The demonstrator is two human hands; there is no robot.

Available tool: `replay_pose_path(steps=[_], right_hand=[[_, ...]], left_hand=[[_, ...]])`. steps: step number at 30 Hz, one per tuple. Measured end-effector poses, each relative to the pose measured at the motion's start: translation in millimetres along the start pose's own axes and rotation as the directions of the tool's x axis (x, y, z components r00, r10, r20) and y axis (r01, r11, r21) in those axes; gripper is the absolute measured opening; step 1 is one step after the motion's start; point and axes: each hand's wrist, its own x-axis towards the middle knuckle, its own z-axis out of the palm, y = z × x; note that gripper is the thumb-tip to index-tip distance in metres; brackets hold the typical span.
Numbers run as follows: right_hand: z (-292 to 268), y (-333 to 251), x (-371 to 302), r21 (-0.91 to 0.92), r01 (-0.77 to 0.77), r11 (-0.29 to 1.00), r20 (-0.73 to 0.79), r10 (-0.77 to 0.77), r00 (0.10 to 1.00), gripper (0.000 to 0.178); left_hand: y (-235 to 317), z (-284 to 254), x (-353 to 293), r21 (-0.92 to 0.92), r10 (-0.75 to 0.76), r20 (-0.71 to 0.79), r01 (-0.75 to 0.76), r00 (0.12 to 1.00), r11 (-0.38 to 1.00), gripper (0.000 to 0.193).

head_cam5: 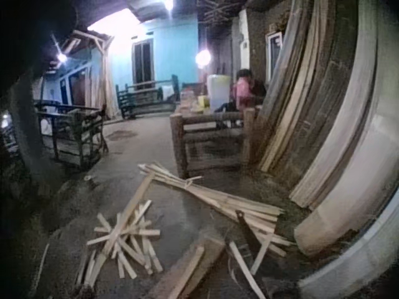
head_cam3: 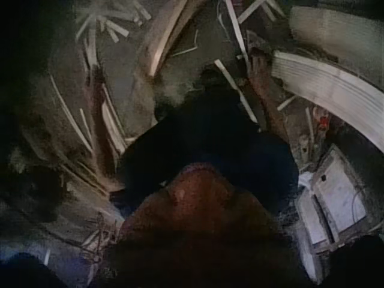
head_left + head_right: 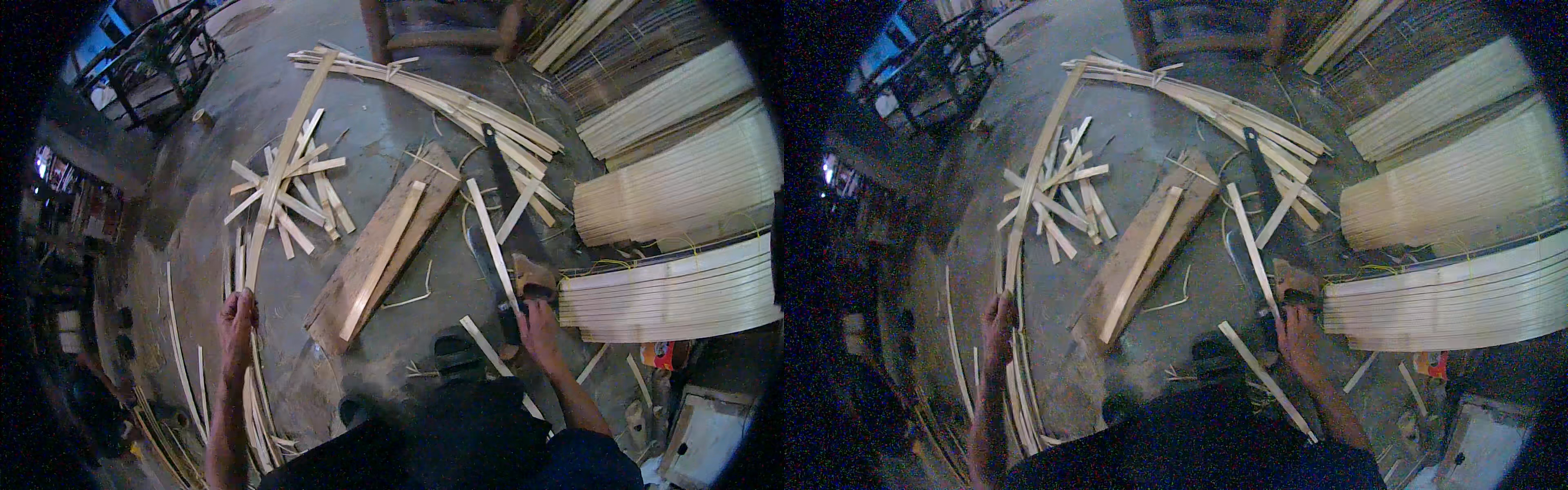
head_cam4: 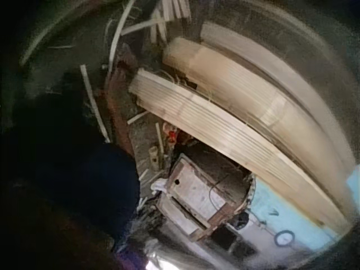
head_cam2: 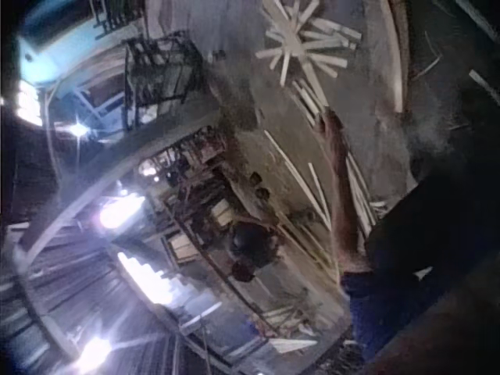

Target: The person repeatedly picks up long bamboo strips, places them on a wooden block, and uses a machete to split them into shorter pieces. The cut pieces are set aside on the floor as the process continues.

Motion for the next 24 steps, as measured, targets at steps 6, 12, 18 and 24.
replay_pose_path(steps=[6,12,18,24], right_hand=[[13,20,14,-0.211,0.070,0.975,0.048,-0.061,0.997,0.045],[9,59,33,-0.018,0.156,0.988,0.305,-0.143,0.942,0.053],[-57,-3,24,0.627,-0.441,0.643,0.150,0.456,0.878,0.035],[-122,-86,77,0.703,-0.269,0.658,0.247,0.129,0.960,0.035]], left_hand=[[3,18,51,0.040,-0.039,0.099,0.035,0.994,0.999,0.029],[-16,94,94,0.094,0.056,0.083,-0.064,0.995,0.994,0.039],[-39,126,100,0.216,0.053,-0.007,-0.050,0.999,0.975,0.042],[-70,157,108,0.379,0.054,-0.034,-0.037,0.998,0.925,0.045]])
